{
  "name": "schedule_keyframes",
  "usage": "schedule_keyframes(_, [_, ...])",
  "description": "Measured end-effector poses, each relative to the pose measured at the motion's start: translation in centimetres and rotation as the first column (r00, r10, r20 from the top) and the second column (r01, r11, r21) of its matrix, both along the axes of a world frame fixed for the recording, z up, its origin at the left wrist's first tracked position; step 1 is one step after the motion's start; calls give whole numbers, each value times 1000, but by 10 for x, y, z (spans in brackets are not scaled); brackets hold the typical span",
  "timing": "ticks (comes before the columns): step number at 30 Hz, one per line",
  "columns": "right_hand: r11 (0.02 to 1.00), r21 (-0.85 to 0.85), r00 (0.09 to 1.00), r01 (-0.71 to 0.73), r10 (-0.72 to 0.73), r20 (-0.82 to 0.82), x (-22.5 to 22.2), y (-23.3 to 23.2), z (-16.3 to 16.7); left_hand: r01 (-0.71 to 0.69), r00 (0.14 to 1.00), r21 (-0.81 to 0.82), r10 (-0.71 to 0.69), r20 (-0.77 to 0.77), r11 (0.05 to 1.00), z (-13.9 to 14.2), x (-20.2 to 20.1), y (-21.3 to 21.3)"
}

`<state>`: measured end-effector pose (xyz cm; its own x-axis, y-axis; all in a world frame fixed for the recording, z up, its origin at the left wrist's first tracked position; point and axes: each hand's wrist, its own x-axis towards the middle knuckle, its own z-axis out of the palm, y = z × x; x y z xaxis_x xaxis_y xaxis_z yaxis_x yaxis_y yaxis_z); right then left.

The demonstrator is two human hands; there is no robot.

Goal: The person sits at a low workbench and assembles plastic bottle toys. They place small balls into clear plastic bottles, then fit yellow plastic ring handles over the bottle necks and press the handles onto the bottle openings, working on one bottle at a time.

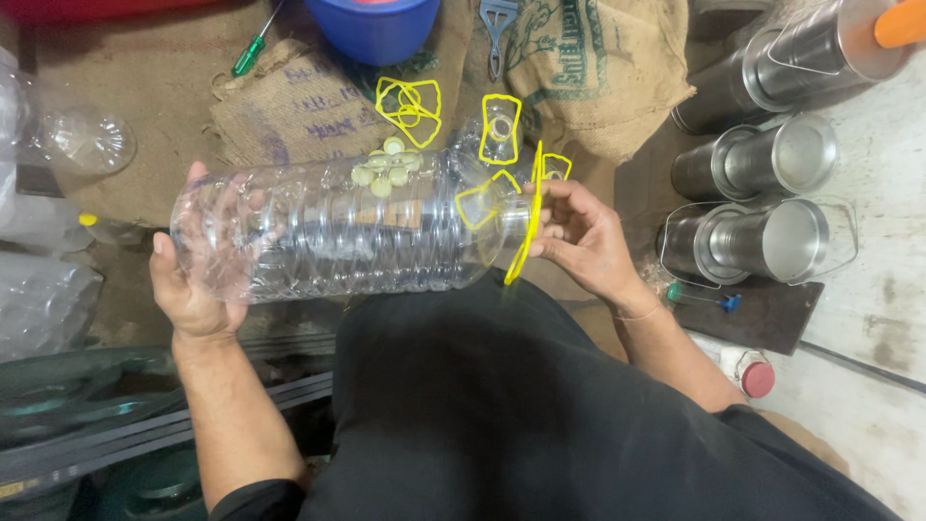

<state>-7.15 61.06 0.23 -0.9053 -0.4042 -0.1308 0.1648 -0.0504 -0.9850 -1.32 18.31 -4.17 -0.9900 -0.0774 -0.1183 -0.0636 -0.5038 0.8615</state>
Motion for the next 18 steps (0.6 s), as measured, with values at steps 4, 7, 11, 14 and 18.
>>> schedule_keyframes(4, [999, 41, 998, -20, 22, -60, 2, 0, -5, 14, 1000, -18, -14, 0, 1000, 1, -1, -1])
schedule_keyframes(7, [999, 36, 998, -22, 25, -62, 5, -1, -6, 29, 1000, -31, -29, -3, 999, 2, -2, -2])
schedule_keyframes(11, [996, 85, 993, -2, 12, -119, 5, -4, -5, 34, 999, -27, -34, 19, 999, 3, -3, -1])
schedule_keyframes(14, [993, 115, 986, 14, 6, -170, 5, -8, -3, 35, 999, -36, -34, 21, 999, 5, -4, -1])
schedule_keyframes(18, [988, 152, 972, 16, 20, -235, 7, -12, 3, 36, 999, -29, -35, 29, 999, 9, -5, 0])
